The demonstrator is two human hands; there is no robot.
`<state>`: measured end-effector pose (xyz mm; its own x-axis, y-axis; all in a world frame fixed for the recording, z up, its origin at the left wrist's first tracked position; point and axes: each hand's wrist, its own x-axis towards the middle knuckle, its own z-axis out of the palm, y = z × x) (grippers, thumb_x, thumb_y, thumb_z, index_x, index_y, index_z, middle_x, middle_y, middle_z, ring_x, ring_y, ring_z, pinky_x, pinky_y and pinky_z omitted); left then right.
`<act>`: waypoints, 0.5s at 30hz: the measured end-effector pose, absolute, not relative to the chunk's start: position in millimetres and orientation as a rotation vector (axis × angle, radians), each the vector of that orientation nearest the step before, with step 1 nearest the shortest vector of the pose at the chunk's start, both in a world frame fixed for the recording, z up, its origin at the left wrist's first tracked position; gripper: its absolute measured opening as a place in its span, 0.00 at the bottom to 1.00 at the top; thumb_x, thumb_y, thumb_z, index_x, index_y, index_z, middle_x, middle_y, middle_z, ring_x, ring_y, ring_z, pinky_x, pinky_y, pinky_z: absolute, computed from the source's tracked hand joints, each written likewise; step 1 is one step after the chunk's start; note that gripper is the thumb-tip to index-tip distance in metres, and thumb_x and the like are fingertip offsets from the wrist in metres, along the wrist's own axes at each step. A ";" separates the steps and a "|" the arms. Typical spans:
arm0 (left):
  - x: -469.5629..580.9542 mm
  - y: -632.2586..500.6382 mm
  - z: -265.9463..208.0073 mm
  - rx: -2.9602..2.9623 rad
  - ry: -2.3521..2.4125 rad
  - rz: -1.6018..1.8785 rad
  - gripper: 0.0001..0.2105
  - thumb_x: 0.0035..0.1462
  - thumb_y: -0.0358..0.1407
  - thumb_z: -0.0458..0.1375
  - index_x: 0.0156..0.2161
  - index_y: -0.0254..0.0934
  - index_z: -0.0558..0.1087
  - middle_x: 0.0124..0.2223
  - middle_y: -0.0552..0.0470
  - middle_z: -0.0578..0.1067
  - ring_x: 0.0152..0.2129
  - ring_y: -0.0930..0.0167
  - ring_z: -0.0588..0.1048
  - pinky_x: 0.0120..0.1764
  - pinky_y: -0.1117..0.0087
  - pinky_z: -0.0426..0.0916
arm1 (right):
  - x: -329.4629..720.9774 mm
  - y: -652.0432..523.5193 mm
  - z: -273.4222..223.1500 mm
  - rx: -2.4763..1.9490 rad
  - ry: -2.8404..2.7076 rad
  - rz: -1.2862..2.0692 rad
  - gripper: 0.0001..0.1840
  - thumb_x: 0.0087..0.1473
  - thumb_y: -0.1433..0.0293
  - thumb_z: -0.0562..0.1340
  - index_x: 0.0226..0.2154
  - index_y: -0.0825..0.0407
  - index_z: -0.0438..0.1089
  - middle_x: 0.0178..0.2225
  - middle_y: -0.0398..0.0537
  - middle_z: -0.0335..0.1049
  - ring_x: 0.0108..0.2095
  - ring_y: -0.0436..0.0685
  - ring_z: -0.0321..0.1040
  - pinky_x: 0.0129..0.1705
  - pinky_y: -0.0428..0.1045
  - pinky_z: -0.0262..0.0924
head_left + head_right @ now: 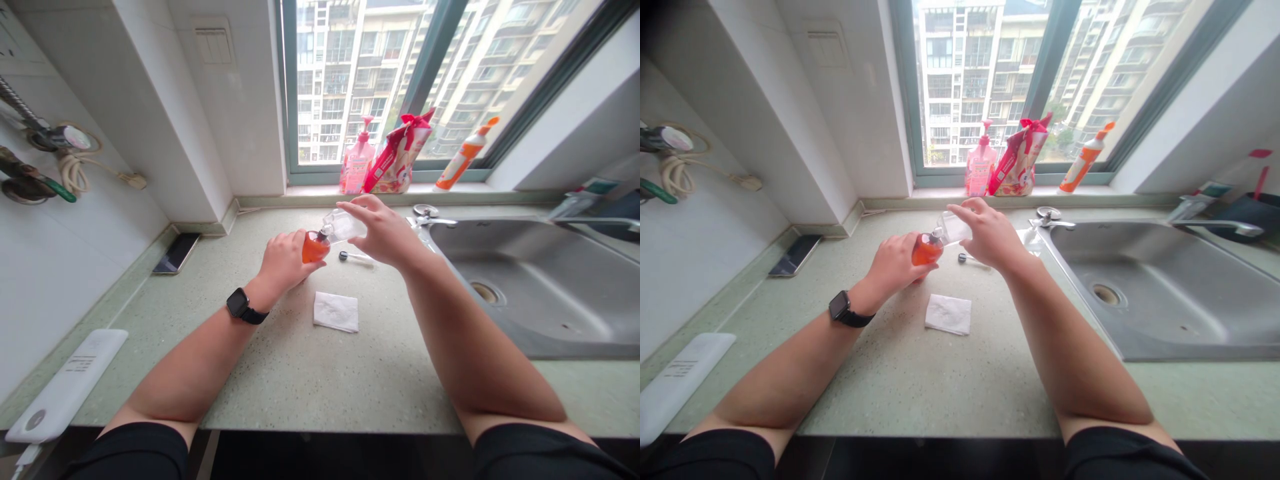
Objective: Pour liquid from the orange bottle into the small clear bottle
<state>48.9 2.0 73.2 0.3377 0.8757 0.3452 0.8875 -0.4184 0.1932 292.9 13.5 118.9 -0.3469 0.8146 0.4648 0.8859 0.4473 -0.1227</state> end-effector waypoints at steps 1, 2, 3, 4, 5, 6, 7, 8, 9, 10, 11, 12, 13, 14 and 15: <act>48.7 2.1 73.0 -2.543 -1.675 -0.628 0.29 0.59 0.55 0.70 0.56 0.38 0.70 0.50 0.44 0.80 0.46 0.56 0.76 0.48 0.58 0.66 | 293.0 13.6 118.7 -1.423 -2.239 -0.207 0.40 0.53 0.73 0.68 0.68 0.42 0.68 0.63 0.55 0.68 0.53 0.68 0.75 0.53 0.63 0.73; 48.6 2.2 72.7 -2.539 -1.672 -0.629 0.29 0.60 0.55 0.70 0.56 0.38 0.70 0.50 0.44 0.80 0.46 0.56 0.76 0.48 0.58 0.66 | 293.2 13.9 118.5 -1.417 -2.238 -0.207 0.40 0.53 0.72 0.68 0.68 0.42 0.68 0.63 0.55 0.69 0.53 0.68 0.75 0.53 0.63 0.73; 48.5 2.4 72.3 -2.533 -1.671 -0.629 0.29 0.60 0.55 0.70 0.56 0.37 0.70 0.51 0.44 0.80 0.46 0.56 0.76 0.48 0.58 0.66 | 293.5 14.2 118.2 -1.411 -2.237 -0.207 0.40 0.53 0.72 0.67 0.68 0.41 0.68 0.63 0.55 0.69 0.53 0.67 0.75 0.53 0.63 0.73; 48.4 2.5 71.9 -2.528 -1.670 -0.628 0.29 0.60 0.55 0.70 0.56 0.37 0.71 0.52 0.44 0.80 0.47 0.56 0.76 0.49 0.58 0.67 | 293.7 14.5 117.9 -1.405 -2.236 -0.208 0.40 0.53 0.72 0.67 0.68 0.41 0.68 0.63 0.55 0.69 0.52 0.67 0.75 0.53 0.63 0.73; 48.3 2.7 71.4 -2.524 -1.669 -0.628 0.29 0.60 0.55 0.70 0.56 0.37 0.71 0.52 0.43 0.79 0.47 0.56 0.76 0.49 0.58 0.67 | 293.9 14.7 117.7 -1.399 -2.236 -0.208 0.40 0.53 0.72 0.67 0.68 0.41 0.68 0.62 0.55 0.69 0.52 0.67 0.75 0.53 0.63 0.73; 48.3 2.8 71.0 -2.522 -1.669 -0.629 0.29 0.60 0.55 0.70 0.56 0.37 0.71 0.52 0.43 0.79 0.47 0.56 0.76 0.49 0.58 0.67 | 294.0 14.9 117.6 -1.397 -2.236 -0.209 0.40 0.53 0.72 0.67 0.68 0.41 0.68 0.62 0.55 0.69 0.52 0.67 0.75 0.53 0.63 0.73; 48.3 2.9 70.7 -2.522 -1.671 -0.630 0.29 0.60 0.55 0.69 0.56 0.37 0.71 0.52 0.43 0.79 0.47 0.56 0.76 0.49 0.58 0.68 | 294.0 15.0 117.5 -1.398 -2.237 -0.210 0.40 0.53 0.72 0.67 0.68 0.41 0.68 0.62 0.55 0.69 0.52 0.67 0.75 0.53 0.63 0.73; 48.3 3.0 70.4 -2.524 -1.672 -0.632 0.29 0.61 0.55 0.69 0.57 0.37 0.71 0.52 0.43 0.79 0.47 0.56 0.77 0.49 0.58 0.68 | 293.9 14.9 117.6 -1.400 -2.238 -0.212 0.40 0.53 0.72 0.67 0.68 0.41 0.68 0.62 0.55 0.69 0.52 0.67 0.75 0.53 0.63 0.73; 48.3 3.0 70.2 -2.526 -1.673 -0.634 0.29 0.61 0.55 0.69 0.57 0.37 0.71 0.52 0.42 0.79 0.47 0.57 0.77 0.48 0.58 0.68 | 293.8 14.8 117.6 -1.402 -2.238 -0.214 0.40 0.53 0.72 0.67 0.68 0.41 0.68 0.62 0.55 0.69 0.52 0.67 0.75 0.53 0.63 0.73; 48.4 2.9 70.1 -2.529 -1.674 -0.636 0.29 0.61 0.54 0.69 0.57 0.37 0.71 0.52 0.42 0.78 0.46 0.57 0.77 0.48 0.58 0.69 | 293.6 14.6 117.7 -1.405 -2.238 -0.215 0.40 0.53 0.72 0.67 0.68 0.41 0.68 0.62 0.55 0.69 0.52 0.67 0.75 0.53 0.63 0.73; 48.4 2.7 70.1 -2.530 -1.675 -0.637 0.29 0.61 0.54 0.69 0.57 0.37 0.71 0.52 0.42 0.78 0.46 0.57 0.77 0.48 0.58 0.69 | 293.4 14.4 117.7 -1.406 -2.237 -0.217 0.40 0.53 0.72 0.67 0.68 0.41 0.68 0.62 0.55 0.69 0.52 0.67 0.74 0.53 0.63 0.73; 48.3 2.5 70.2 -2.531 -1.675 -0.637 0.29 0.61 0.54 0.69 0.57 0.37 0.70 0.52 0.42 0.78 0.46 0.57 0.78 0.48 0.59 0.69 | 293.2 14.2 117.7 -1.406 -2.237 -0.217 0.40 0.54 0.72 0.67 0.68 0.41 0.68 0.63 0.55 0.69 0.52 0.67 0.74 0.53 0.63 0.73; 48.3 2.3 70.4 -2.532 -1.674 -0.635 0.30 0.61 0.54 0.69 0.58 0.37 0.70 0.52 0.42 0.78 0.46 0.57 0.78 0.48 0.59 0.69 | 293.1 14.0 117.6 -1.405 -2.237 -0.216 0.39 0.54 0.72 0.67 0.68 0.41 0.68 0.63 0.55 0.69 0.52 0.67 0.74 0.53 0.63 0.73; 48.2 2.0 70.7 -2.532 -1.675 -0.634 0.30 0.61 0.55 0.70 0.58 0.37 0.70 0.52 0.42 0.78 0.46 0.57 0.78 0.47 0.59 0.69 | 293.0 13.9 117.6 -1.404 -2.237 -0.215 0.39 0.54 0.72 0.66 0.68 0.41 0.68 0.63 0.55 0.69 0.52 0.67 0.74 0.53 0.63 0.73; 48.2 1.7 71.0 -2.533 -1.676 -0.632 0.30 0.61 0.55 0.70 0.58 0.37 0.70 0.52 0.42 0.78 0.45 0.57 0.78 0.47 0.59 0.69 | 293.0 13.8 117.5 -1.403 -2.238 -0.213 0.39 0.54 0.72 0.66 0.68 0.41 0.68 0.63 0.55 0.68 0.52 0.67 0.74 0.54 0.63 0.72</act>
